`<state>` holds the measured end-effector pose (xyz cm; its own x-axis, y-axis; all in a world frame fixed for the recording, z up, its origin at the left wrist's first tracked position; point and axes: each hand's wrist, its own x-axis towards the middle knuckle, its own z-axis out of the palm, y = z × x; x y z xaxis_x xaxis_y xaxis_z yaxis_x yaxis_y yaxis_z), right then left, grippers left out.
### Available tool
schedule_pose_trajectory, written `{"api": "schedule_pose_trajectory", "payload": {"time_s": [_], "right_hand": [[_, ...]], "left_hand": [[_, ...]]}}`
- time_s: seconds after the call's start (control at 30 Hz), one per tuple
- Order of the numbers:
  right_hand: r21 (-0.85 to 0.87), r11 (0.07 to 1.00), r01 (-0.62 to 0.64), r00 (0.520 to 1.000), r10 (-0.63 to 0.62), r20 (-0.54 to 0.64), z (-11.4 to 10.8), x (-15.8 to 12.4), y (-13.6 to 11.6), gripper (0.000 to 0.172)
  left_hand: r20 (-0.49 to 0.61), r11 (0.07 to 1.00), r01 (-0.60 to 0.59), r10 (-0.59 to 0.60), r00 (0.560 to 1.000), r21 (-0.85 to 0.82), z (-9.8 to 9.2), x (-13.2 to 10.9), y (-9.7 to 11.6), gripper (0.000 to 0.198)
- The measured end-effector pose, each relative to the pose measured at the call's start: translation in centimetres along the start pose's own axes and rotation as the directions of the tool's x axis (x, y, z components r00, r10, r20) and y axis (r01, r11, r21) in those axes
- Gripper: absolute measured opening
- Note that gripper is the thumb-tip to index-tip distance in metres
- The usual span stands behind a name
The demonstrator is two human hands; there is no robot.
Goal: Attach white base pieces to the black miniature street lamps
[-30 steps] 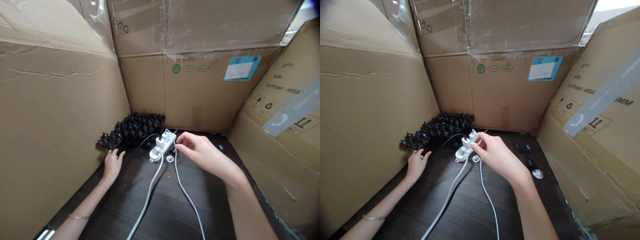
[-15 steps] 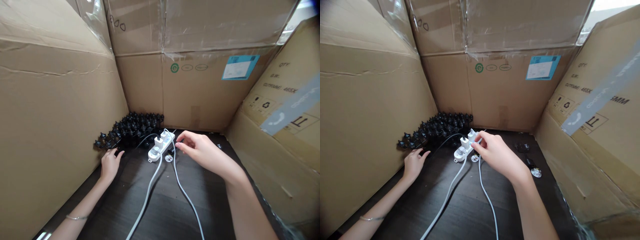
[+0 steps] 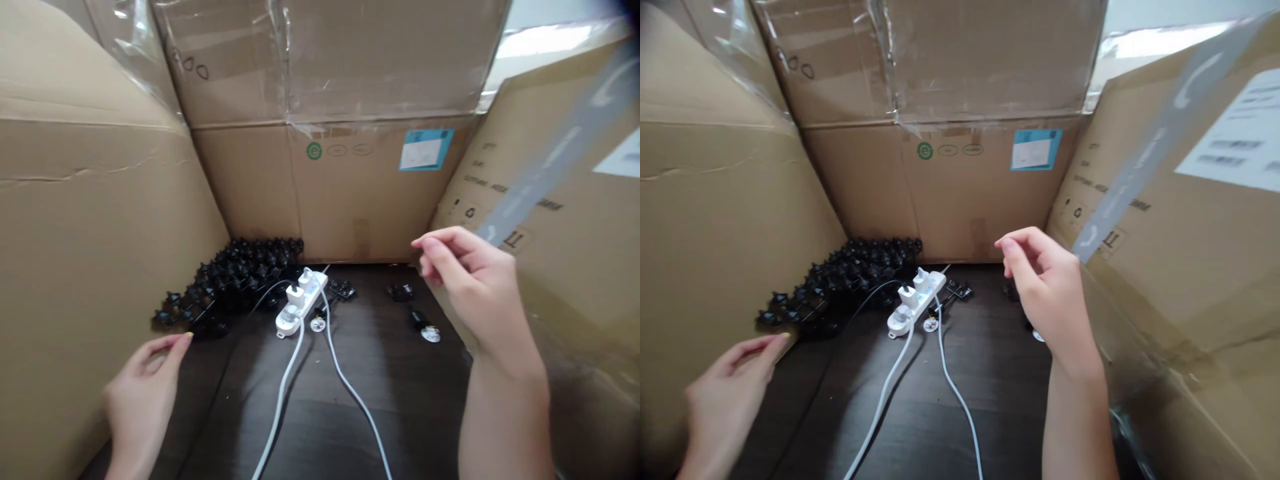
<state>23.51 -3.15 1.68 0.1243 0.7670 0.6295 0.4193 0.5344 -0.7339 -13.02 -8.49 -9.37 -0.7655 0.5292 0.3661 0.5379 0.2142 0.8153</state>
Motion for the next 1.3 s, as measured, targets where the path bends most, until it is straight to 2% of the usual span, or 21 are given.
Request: {"api": "schedule_pose_trajectory", "payload": {"time_s": [0.03, 0.07, 0.13, 0.17, 0.2, 0.23, 0.27, 0.3, 0.37, 0.47, 0.57, 0.67, 0.77, 0.87, 1.0, 1.1, 1.17, 1.3], "right_hand": [[0.028, 1.0, 0.006, 0.995, -0.003, -0.103, -0.4, 0.0, -0.1, 0.017], [0.044, 0.999, 0.007, 0.986, 0.0, -0.165, -0.4, 0.0, 0.0, 0.017], [0.014, 0.999, -0.031, 0.989, 0.032, -0.144, 0.6, 0.0, 1.0, 0.018], [-0.03, 0.998, -0.062, 0.996, 0.06, -0.068, 1.8, 0.0, 2.0, 0.019], [-0.095, 0.991, -0.094, 0.994, 0.098, 0.044, 3.2, -0.1, 3.3, 0.02], [-0.143, 0.983, -0.111, 0.977, 0.134, 0.166, 4.8, -0.2, 4.7, 0.019], [-0.156, 0.981, -0.117, 0.96, 0.152, 0.235, 6.6, -0.5, 6.2, 0.018], [-0.163, 0.979, -0.12, 0.949, 0.161, 0.272, 8.3, -0.8, 7.6, 0.019], [-0.171, 0.977, -0.127, 0.933, 0.177, 0.313, 11.4, -1.6, 10.1, 0.027], [-0.183, 0.972, -0.145, 0.931, 0.197, 0.308, 14.2, -2.8, 12.3, 0.02], [-0.198, 0.963, -0.181, 0.939, 0.23, 0.257, 15.3, -3.6, 13.6, 0.013], [-0.215, 0.943, -0.255, 0.943, 0.292, 0.159, 15.4, -4.2, 14.9, 0.01], [-0.203, 0.916, -0.347, 0.929, 0.366, 0.062, 14.9, -4.6, 16.1, 0.012], [-0.167, 0.889, -0.426, 0.902, 0.432, 0.003, 14.2, -5.0, 16.7, 0.016], [-0.127, 0.882, -0.454, 0.888, 0.459, 0.009, 13.5, -5.9, 15.9, 0.021], [-0.121, 0.885, -0.45, 0.891, 0.454, 0.004, 13.2, -6.9, 14.7, 0.042], [-0.118, 0.872, -0.475, 0.88, 0.474, -0.033, 13.0, -7.6, 14.0, 0.047], [-0.012, 0.828, -0.56, 0.828, 0.56, -0.034, 12.1, -8.1, 13.6, 0.027]], "left_hand": [[0.006, 0.99, 0.03, -0.03, 1.0, -0.137, 0.1, -0.6, 2.2, 0.029], [0.038, 0.967, -0.009, 0.02, 0.999, -0.256, 0.6, -1.4, 4.5, 0.027], [0.128, 0.916, -0.137, 0.198, 0.972, -0.377, 2.8, -3.6, 8.8, 0.023], [0.216, 0.888, -0.189, 0.299, 0.929, -0.42, 4.5, -4.9, 10.6, 0.022], [0.323, 0.862, -0.222, 0.393, 0.861, -0.457, 6.4, -6.2, 11.9, 0.019], [0.44, 0.846, -0.259, 0.475, 0.762, -0.466, 8.4, -7.4, 12.8, 0.017], [0.538, 0.843, -0.29, 0.518, 0.665, -0.453, 10.3, -8.4, 13.2, 0.016], [0.572, 0.845, -0.293, 0.523, 0.632, -0.448, 12.2, -9.1, 13.3, 0.016], [0.583, 0.862, -0.282, 0.496, 0.644, -0.422, 15.0, -9.6, 12.8, 0.014], [0.59, 0.876, -0.265, 0.47, 0.657, -0.402, 16.9, -8.6, 11.9, 0.011], [0.619, 0.877, -0.26, 0.471, 0.629, -0.403, 17.5, -7.2, 11.6, 0.009], [0.632, 0.891, -0.252, 0.447, 0.633, -0.377, 17.8, -6.7, 11.2, 0.011], [0.637, 0.903, -0.252, 0.425, 0.643, -0.349, 17.9, -7.1, 10.1, 0.013], [0.65, 0.903, -0.26, 0.426, 0.629, -0.341, 17.4, -8.0, 9.1, 0.013], [0.668, 0.896, -0.268, 0.442, 0.599, -0.354, 16.5, -9.3, 8.3, 0.011], [0.675, 0.89, -0.261, 0.454, 0.581, -0.374, 15.9, -10.3, 7.6, 0.013], [0.682, 0.886, -0.255, 0.462, 0.567, -0.388, 15.5, -10.9, 7.1, 0.013], [0.683, 0.876, -0.245, 0.479, 0.552, -0.416, 15.1, -11.6, 6.3, 0.013]]}}
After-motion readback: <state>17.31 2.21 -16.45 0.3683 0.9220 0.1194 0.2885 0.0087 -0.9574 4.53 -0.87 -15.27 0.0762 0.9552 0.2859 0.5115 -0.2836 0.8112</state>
